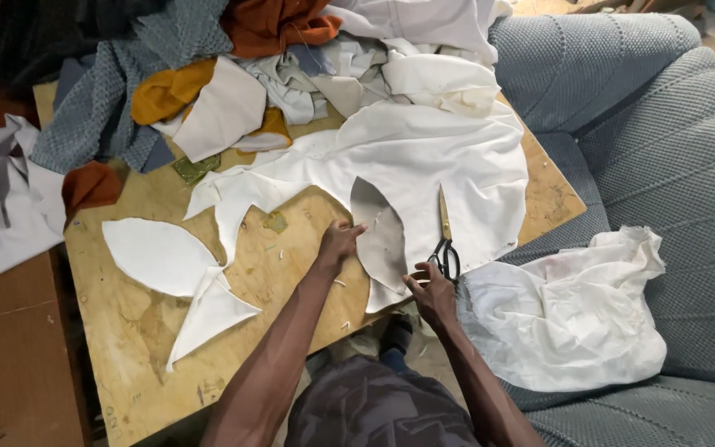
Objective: Cutting out fabric patterns using scissors and a template on a workbench
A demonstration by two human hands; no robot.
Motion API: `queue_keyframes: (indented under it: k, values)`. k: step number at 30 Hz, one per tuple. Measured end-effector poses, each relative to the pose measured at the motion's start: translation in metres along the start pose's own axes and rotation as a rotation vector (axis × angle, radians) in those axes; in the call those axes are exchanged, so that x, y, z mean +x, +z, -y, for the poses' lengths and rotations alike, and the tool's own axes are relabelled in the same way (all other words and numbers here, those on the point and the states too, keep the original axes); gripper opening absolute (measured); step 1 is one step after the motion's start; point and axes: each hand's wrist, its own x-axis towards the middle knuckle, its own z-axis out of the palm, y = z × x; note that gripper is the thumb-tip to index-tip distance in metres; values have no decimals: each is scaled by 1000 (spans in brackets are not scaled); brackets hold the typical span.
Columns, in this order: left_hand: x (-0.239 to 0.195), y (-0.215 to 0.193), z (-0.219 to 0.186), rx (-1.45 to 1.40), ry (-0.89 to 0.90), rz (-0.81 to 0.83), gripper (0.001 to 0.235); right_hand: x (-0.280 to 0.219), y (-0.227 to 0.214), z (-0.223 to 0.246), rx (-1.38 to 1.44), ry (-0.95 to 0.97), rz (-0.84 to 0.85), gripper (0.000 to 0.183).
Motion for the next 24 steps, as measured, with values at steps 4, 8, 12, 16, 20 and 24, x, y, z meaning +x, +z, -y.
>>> queue_keyframes:
  k: [4, 8, 12, 16, 20, 24]
  values:
    - [-76, -16, 18, 158, 11, -31, 76, -36, -23, 2, 67, 38, -23, 53]
    - [-102, -12, 58, -45, -142, -23, 71, -51, -27, -10, 163, 144, 89, 38]
    - [-102, 4, 66, 2, -173, -18, 69, -27, -23, -8, -81, 5, 134, 31]
    - [-89, 15, 46, 83, -186, -85, 58, 12, -16, 21, -161, -120, 140, 40]
    - [-74, 34, 28, 146, -201, -183, 38, 64, 0, 35, -379, -84, 125, 64]
    - [-62, 39, 30, 216, -179, -211, 26, 75, 7, 37, -398, -73, 136, 35]
